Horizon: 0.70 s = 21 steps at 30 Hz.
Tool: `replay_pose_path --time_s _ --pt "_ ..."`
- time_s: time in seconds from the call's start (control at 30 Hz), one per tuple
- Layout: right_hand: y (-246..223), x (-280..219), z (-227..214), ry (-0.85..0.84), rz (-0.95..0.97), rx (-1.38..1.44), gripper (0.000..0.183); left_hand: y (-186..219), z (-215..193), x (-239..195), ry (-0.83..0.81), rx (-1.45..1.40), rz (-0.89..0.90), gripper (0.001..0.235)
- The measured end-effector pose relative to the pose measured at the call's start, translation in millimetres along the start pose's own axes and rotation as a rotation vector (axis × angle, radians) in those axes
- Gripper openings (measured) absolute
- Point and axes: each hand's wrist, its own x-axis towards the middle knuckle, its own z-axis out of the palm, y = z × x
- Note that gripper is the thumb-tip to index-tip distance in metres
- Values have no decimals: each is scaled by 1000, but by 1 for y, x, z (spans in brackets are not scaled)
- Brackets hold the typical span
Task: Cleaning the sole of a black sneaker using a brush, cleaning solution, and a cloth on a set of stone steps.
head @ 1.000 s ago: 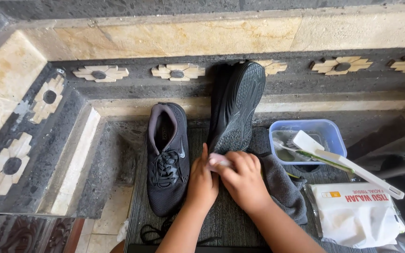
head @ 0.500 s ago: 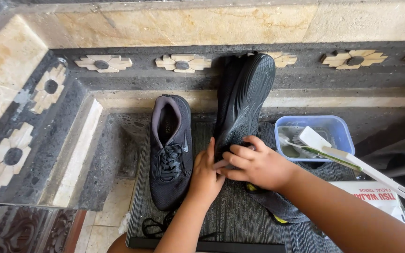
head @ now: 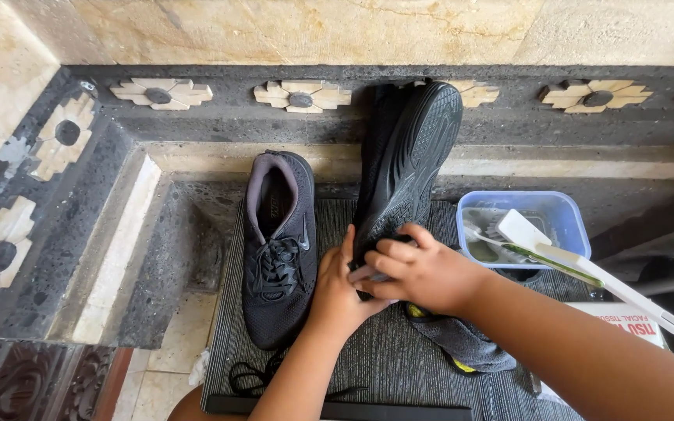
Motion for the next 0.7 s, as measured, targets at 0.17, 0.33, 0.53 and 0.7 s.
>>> replay_pose_path --time_s 0.17,0.33,0.53,0.7 --pt "9 -6 1 -32 -61 32 20 -3 6 0 106 87 78 127" --pt "19 -10 -2 -77 -129 43 17 -2 -1 -3 31 30 35 131" --pt "20 -10 -9 -67 -114 14 16 1 -7 -1 -25 17 14 129" --pt "-10 -12 11 -51 6 12 11 -4 -3 -3 26 -25 25 130"
